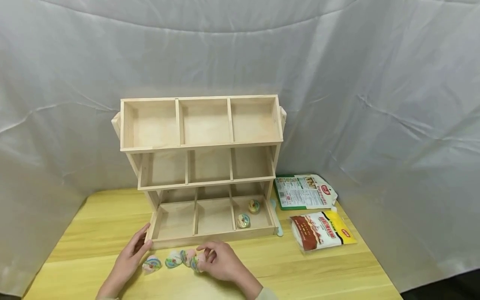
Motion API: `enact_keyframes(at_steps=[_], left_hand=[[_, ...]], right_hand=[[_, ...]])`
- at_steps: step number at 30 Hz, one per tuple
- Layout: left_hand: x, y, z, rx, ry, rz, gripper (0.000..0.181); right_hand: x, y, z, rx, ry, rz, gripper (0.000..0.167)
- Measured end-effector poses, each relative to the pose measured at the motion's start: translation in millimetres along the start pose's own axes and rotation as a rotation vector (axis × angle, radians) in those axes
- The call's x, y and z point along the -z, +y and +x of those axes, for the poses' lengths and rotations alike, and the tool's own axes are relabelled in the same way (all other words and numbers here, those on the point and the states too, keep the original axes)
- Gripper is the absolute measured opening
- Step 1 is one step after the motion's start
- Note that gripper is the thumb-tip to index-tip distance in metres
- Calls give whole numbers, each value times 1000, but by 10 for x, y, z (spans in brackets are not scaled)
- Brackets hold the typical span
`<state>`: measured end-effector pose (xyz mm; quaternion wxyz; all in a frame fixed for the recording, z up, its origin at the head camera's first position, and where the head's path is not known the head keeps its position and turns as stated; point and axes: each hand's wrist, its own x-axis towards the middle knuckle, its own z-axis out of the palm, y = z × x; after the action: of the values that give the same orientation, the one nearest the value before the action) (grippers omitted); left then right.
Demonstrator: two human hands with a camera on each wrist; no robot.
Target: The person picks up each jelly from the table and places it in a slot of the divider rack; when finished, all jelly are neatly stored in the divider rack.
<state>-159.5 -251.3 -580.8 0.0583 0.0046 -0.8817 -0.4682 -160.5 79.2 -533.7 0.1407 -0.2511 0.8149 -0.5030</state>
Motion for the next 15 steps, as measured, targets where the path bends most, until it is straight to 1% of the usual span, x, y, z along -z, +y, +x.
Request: enact_keyframes(at_steps=[4, 8, 15], left_hand=[[29, 11, 13, -11, 1, -5, 56], [30, 24, 18, -24, 6, -8, 56], [-11, 35, 6, -7, 1, 3, 57]], right_hand=[[30, -43, 18, -17, 16, 18, 37], [72, -68, 19, -27, 43, 25, 38], [162, -113, -50, -40, 68, 29, 38]])
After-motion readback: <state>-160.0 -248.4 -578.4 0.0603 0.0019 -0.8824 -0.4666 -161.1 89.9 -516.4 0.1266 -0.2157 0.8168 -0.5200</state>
